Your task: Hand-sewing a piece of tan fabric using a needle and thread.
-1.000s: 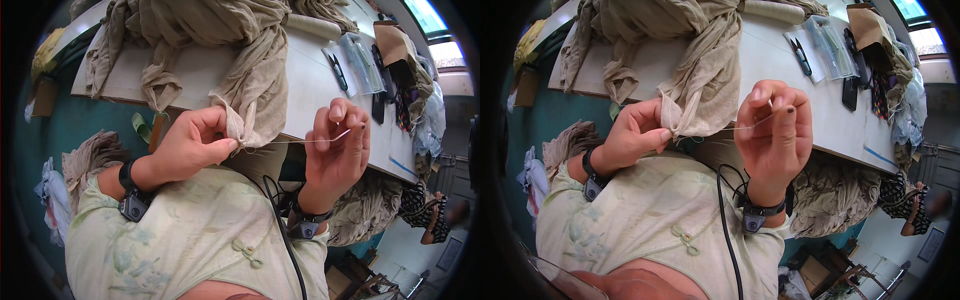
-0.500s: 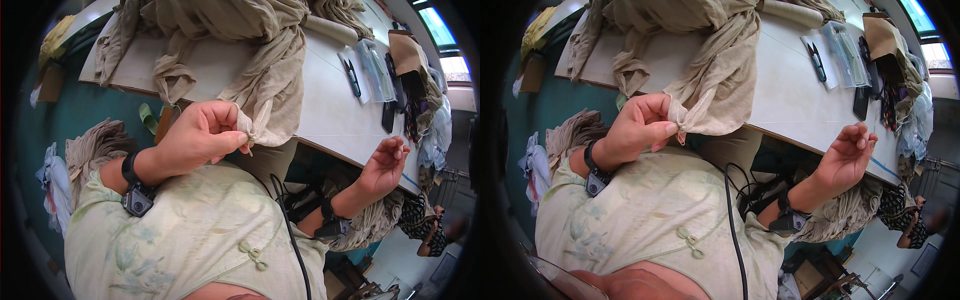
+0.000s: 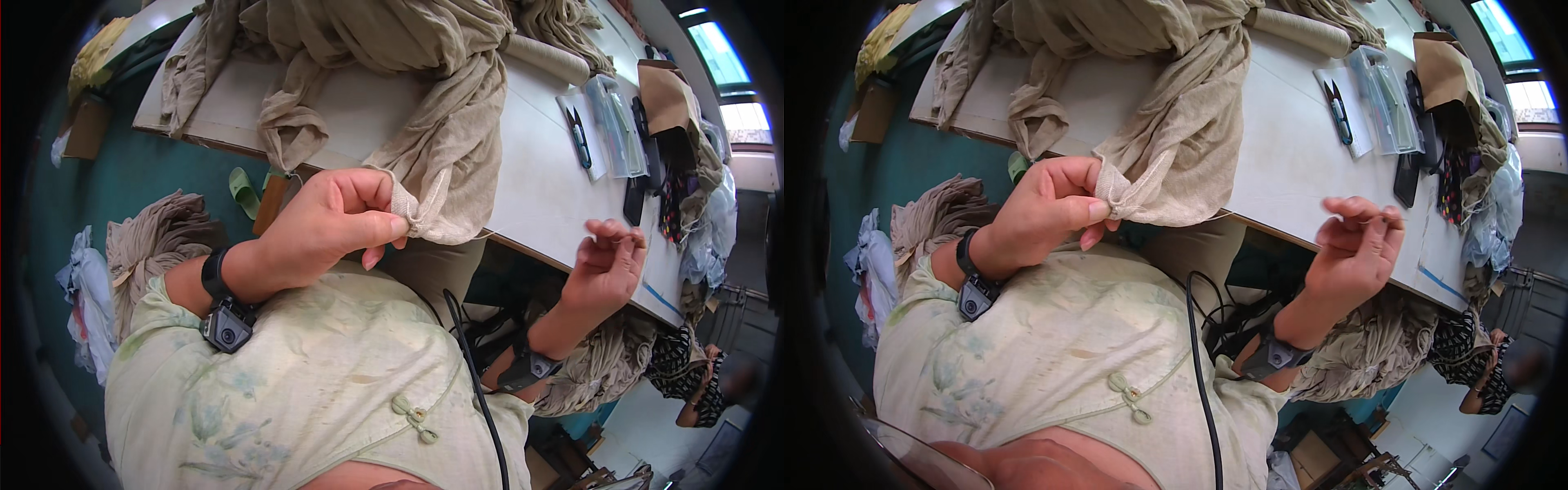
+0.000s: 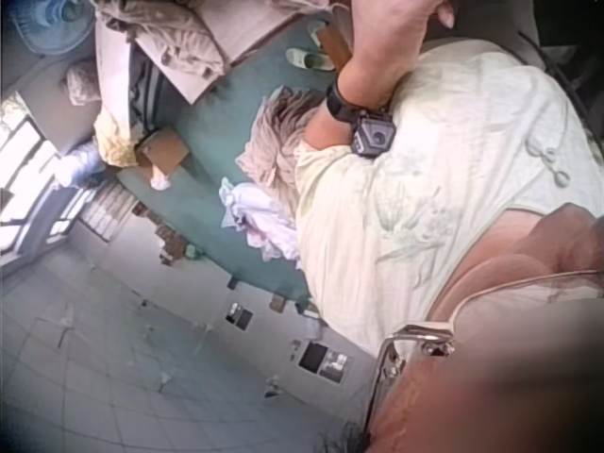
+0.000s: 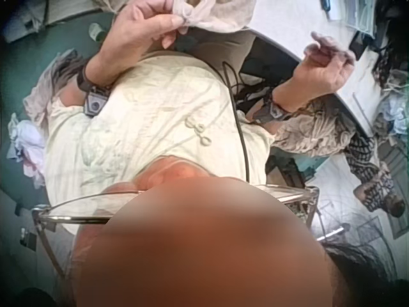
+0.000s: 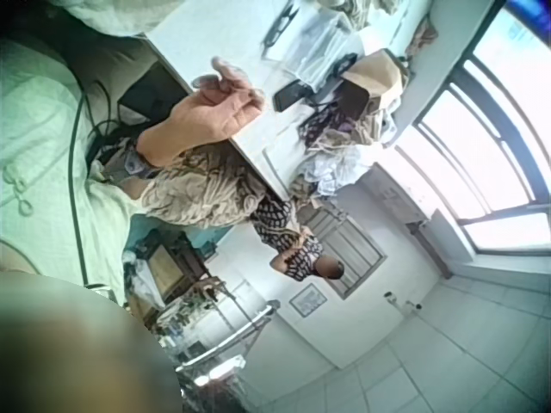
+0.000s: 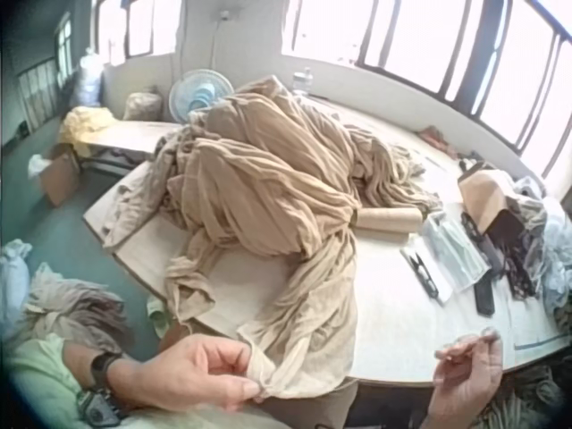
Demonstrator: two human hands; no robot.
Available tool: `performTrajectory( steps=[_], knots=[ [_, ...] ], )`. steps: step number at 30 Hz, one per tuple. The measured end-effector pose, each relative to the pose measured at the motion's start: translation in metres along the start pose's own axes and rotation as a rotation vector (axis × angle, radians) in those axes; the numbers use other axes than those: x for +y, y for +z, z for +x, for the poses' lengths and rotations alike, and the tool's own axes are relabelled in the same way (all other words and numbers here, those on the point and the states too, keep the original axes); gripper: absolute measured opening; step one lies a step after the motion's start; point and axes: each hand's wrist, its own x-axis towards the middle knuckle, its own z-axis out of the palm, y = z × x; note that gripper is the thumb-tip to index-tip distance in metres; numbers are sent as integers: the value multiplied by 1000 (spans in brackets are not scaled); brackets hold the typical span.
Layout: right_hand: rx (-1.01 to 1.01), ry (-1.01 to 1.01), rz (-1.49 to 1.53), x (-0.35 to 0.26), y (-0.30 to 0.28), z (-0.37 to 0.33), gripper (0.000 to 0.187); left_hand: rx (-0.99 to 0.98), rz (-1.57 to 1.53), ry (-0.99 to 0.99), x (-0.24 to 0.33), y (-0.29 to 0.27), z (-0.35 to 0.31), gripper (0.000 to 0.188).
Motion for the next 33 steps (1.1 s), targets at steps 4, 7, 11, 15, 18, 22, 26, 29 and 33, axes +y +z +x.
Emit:
performTrajectory(
  steps=[4,7,11,15,18,22,26,29,33],
  knots=[
    [-468,174,8,11,55,-47,11,4,-36,-19,-3,-1,0,12],
    [-686,-20,-479,13,73,-60,33,-2,-68,-27,-3,1,1,11],
    [-757,-152,-571,21,80,-60,25,1,-110,-25,-5,1,0,10],
    [-708,37,-429,14,73,-65,17,53,-157,5,-10,2,2,11],
    [-610,327,-84,2,60,-65,17,66,-107,120,-14,-3,1,11],
    [-544,341,124,5,56,-68,17,39,-212,101,-11,-6,1,5],
    [-597,385,87,9,58,-62,13,62,16,234,-15,-10,3,10],
    [-551,399,19,1,81,-57,11,67,53,300,-12,-7,2,10],
    [-644,298,-215,8,88,-43,10,46,56,323,3,-2,3,10]
  ],
)
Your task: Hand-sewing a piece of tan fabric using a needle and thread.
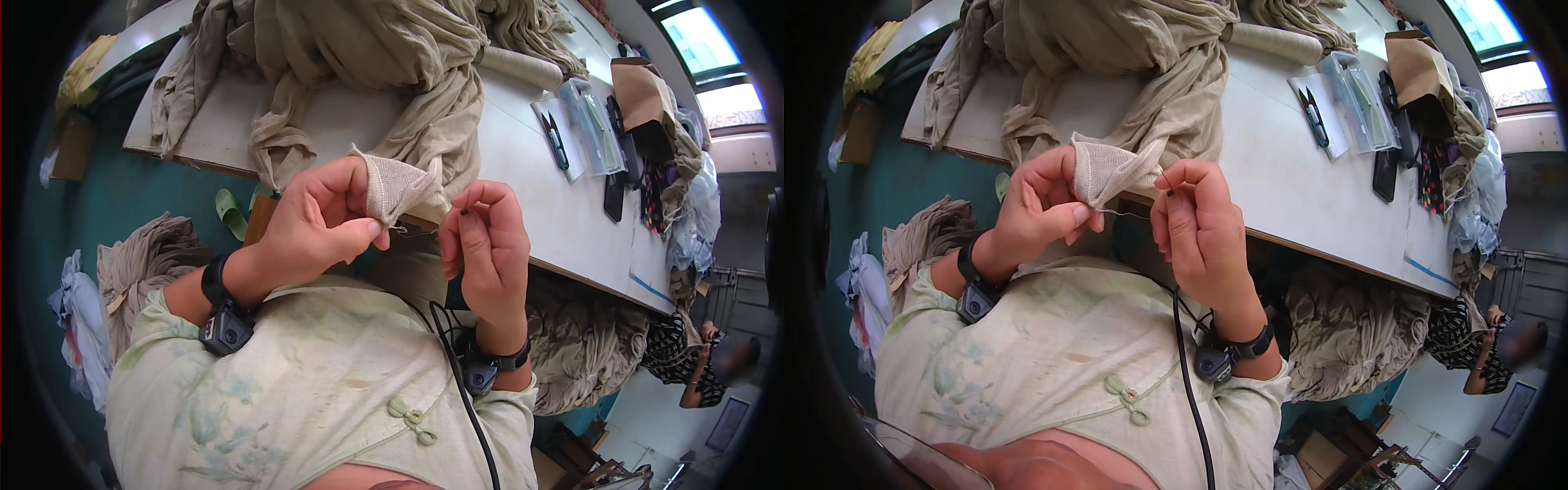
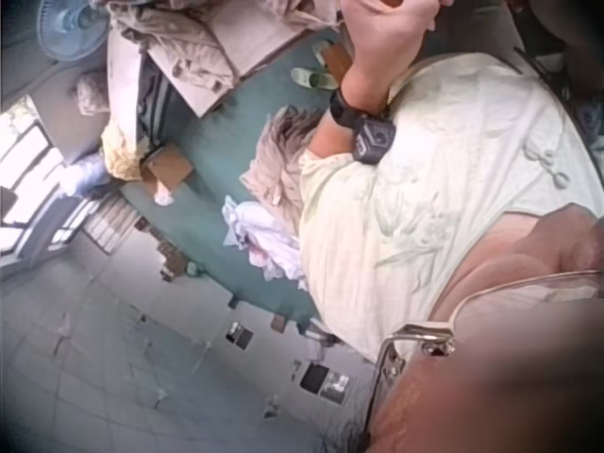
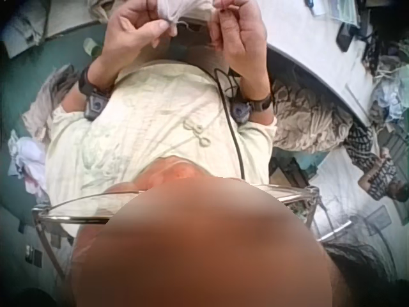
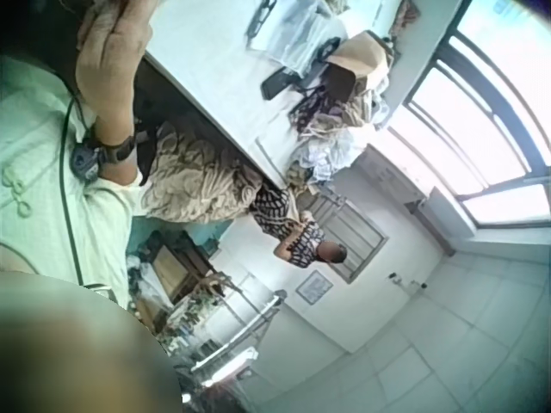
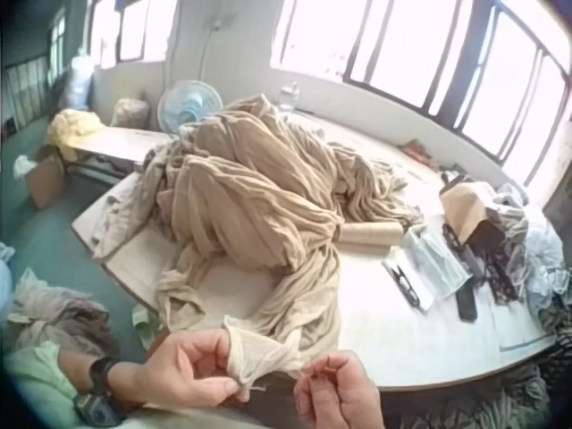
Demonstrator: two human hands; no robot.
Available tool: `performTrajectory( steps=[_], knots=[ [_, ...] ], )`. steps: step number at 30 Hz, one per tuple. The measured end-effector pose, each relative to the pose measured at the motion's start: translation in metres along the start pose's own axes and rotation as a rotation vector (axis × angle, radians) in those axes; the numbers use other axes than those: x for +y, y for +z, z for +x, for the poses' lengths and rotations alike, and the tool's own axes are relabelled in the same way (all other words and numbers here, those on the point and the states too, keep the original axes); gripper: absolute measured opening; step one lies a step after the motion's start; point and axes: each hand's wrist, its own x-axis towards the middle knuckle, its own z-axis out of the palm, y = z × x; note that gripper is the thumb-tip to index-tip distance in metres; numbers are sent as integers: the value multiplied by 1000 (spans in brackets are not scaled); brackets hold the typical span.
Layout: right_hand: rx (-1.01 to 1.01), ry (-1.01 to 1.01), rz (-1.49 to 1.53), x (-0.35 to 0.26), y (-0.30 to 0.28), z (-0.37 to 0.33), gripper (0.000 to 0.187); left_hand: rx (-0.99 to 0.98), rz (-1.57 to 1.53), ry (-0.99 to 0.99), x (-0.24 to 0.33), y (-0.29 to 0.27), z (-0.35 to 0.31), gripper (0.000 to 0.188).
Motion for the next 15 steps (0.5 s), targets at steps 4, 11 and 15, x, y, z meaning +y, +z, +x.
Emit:
performTrajectory(
  steps=[4,11,15],
  knots=[
    [-13,-108,-123,8,-3,10,11,-54,-24,-88,-1,-13,6,12],
    [-44,92,274,-3,-1,8,10,-74,-245,12,-16,-19,19,36],
    [16,112,309,-3,13,12,9,-84,-289,35,-11,-10,25,37]
  ],
)
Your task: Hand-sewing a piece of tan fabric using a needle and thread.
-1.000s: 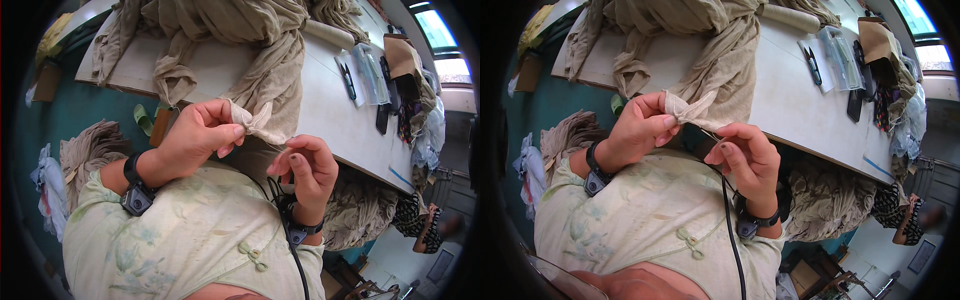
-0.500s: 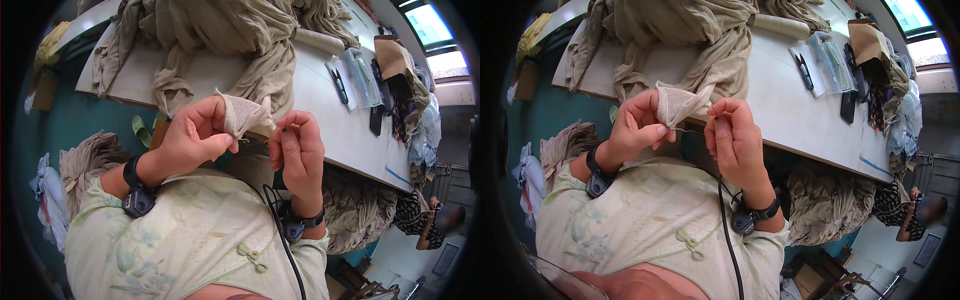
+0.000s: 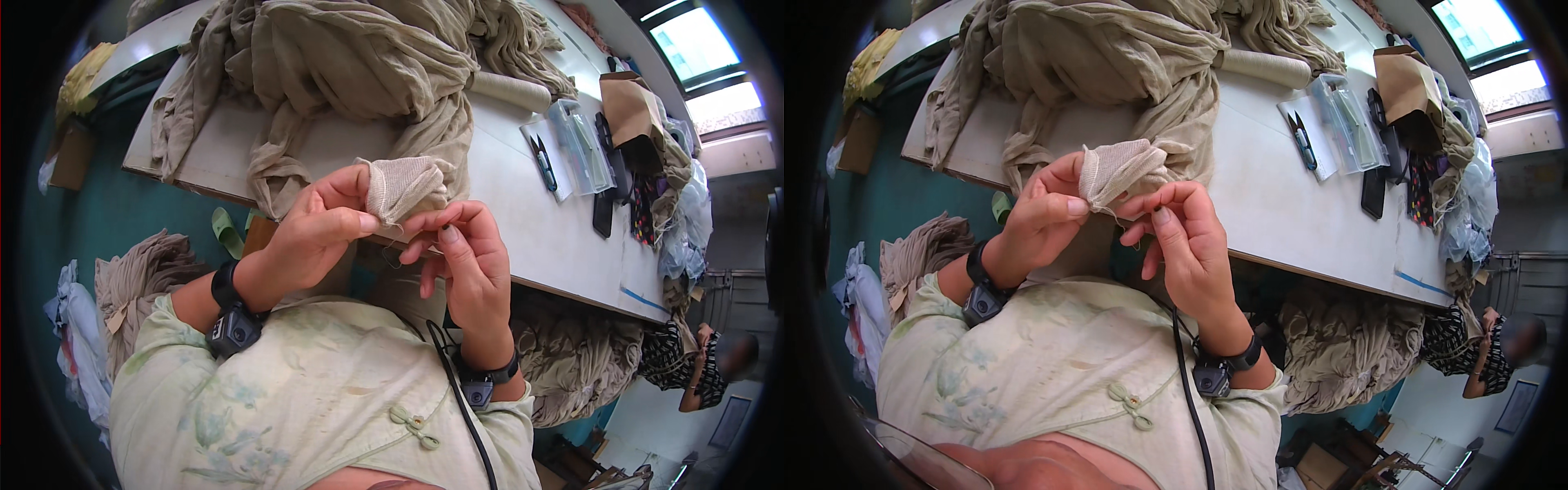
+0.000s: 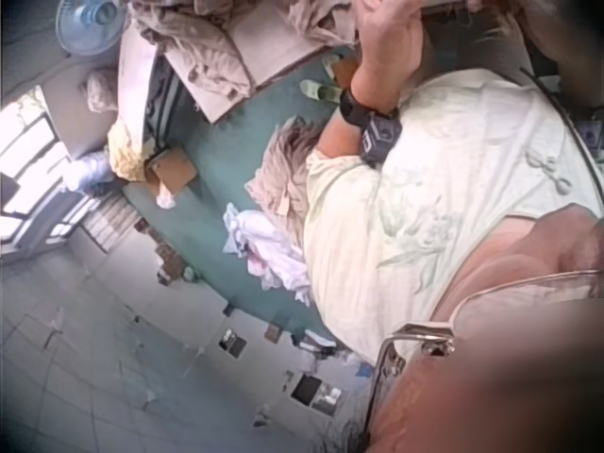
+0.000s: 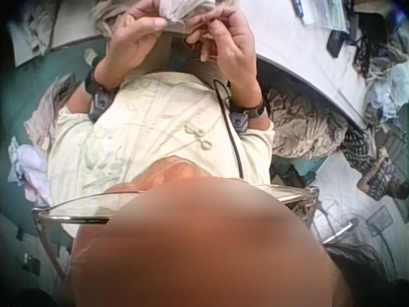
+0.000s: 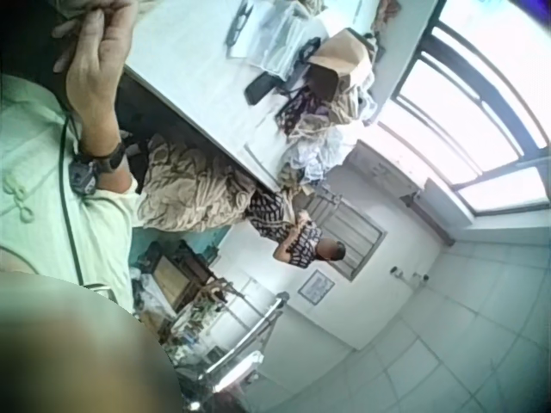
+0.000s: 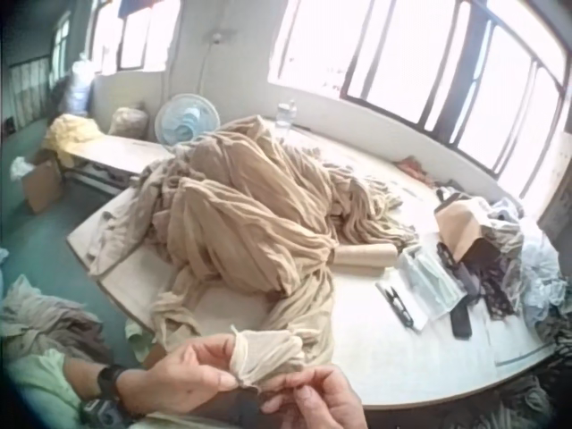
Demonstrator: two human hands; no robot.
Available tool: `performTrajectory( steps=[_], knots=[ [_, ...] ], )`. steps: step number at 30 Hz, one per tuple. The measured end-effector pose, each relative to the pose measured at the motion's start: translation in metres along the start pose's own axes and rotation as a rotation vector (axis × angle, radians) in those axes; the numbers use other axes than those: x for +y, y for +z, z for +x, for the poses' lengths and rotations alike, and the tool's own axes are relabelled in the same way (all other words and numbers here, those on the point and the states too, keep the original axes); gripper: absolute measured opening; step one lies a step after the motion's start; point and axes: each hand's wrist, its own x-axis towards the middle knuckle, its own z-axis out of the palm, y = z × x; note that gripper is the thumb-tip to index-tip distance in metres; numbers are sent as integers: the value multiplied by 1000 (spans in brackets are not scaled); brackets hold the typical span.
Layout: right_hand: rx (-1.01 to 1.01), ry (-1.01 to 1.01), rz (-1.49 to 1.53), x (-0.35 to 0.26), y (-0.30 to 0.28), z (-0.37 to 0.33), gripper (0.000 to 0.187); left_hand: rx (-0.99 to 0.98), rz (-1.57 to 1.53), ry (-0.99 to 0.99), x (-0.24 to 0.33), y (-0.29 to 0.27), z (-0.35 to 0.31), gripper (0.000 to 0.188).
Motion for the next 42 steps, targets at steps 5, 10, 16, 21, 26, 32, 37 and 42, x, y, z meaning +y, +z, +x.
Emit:
performTrajectory(
  steps=[5,10,16,21,26,32,37,42],
  knots=[
    [-26,-2,89,3,1,10,12,-32,39,-46,-3,-3,-2,33],
    [56,-34,106,3,-8,4,13,33,30,13,-5,2,0,28],
    [80,-182,34,35,-13,-15,11,145,-105,-59,-22,-1,3,29],
    [86,-219,8,45,-20,-17,12,-6,-332,-317,-32,-16,-5,28],
    [81,-247,9,46,-21,-20,12,40,-272,-375,-27,-5,-6,28],
    [90,-298,-68,47,-22,-30,11,152,74,-341,-23,1,-10,19],
    [-13,-167,-245,51,-18,-37,9,184,629,177,-30,-2,-13,10],
    [89,-97,-161,31,-24,-36,9,187,289,-292,-5,8,-17,10]
  ],
)
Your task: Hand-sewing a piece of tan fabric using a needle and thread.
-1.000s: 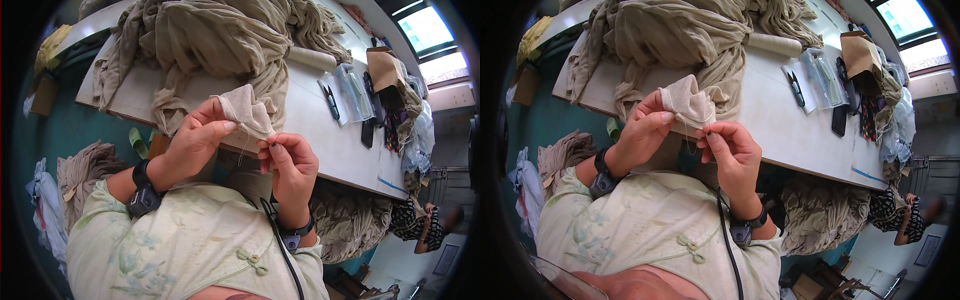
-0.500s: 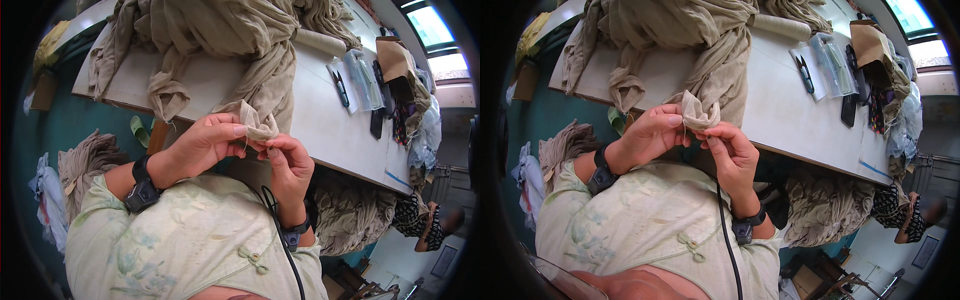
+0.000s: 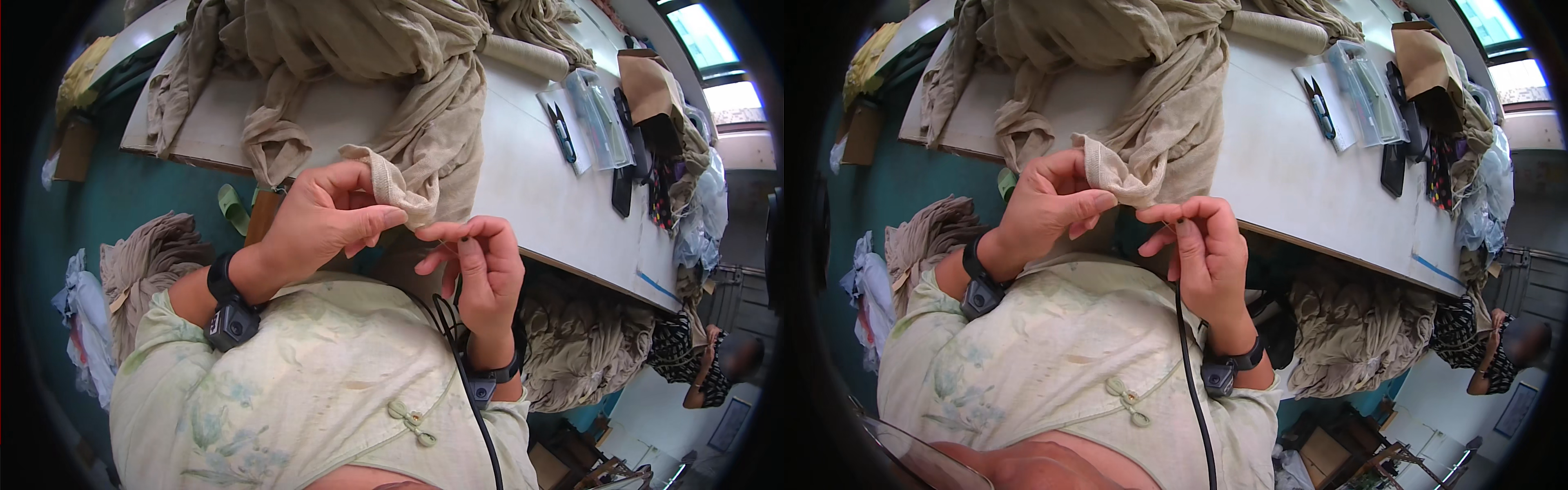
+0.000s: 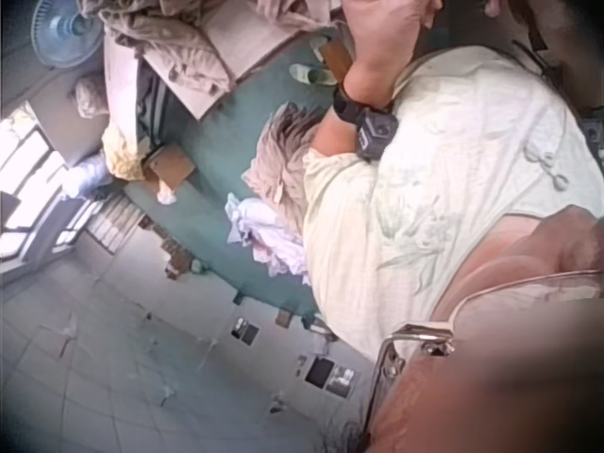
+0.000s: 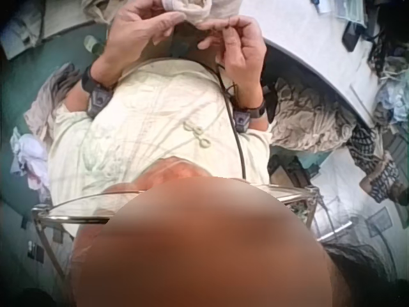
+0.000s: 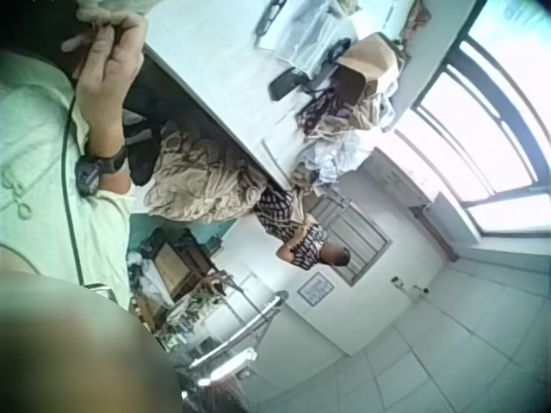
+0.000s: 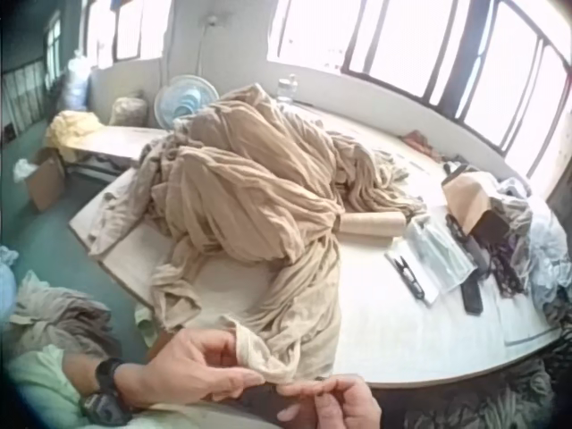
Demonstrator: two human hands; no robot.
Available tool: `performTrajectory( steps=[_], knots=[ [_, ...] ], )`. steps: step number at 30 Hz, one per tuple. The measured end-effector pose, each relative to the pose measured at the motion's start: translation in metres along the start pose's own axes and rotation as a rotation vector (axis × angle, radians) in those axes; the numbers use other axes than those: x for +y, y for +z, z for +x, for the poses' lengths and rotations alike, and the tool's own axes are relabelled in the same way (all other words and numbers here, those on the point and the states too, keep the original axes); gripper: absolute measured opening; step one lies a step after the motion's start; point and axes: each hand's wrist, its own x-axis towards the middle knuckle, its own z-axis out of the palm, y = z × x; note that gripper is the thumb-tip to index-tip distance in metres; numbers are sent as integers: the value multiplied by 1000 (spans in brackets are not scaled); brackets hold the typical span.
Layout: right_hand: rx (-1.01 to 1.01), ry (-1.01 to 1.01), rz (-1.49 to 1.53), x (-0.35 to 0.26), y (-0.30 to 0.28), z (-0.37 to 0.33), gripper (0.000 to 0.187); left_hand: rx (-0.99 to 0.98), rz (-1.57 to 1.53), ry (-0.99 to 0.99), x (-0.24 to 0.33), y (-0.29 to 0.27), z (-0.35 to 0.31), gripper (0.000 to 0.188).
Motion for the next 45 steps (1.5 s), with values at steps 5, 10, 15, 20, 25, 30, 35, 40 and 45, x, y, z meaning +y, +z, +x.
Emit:
performTrajectory(
  steps=[5,10,15,20,25,30,35,40,45],
  knots=[
    [-57,-32,-17,-1,5,8,13,-41,-42,22,-5,4,0,16],
    [-75,-155,-278,9,13,16,21,-65,-64,16,-5,3,-1,14],
    [16,-292,-552,9,14,13,7,-40,-50,140,-17,-3,3,16],
    [20,-111,-320,15,11,10,6,-81,-204,17,-11,0,2,17],
    [48,-74,-246,15,12,9,6,-31,-222,-2,-9,7,1,17],
    [-16,-87,-276,18,8,7,9,-98,-124,44,-14,2,2,16],
    [88,7,39,0,4,-1,18,-86,-89,38,-11,4,-1,16],
    [41,-87,-47,-14,14,-9,13,-52,-147,31,-11,8,-1,17],
    [-18,-111,14,-16,17,-9,12,-75,-163,21,-11,11,-2,19]
  ],
)
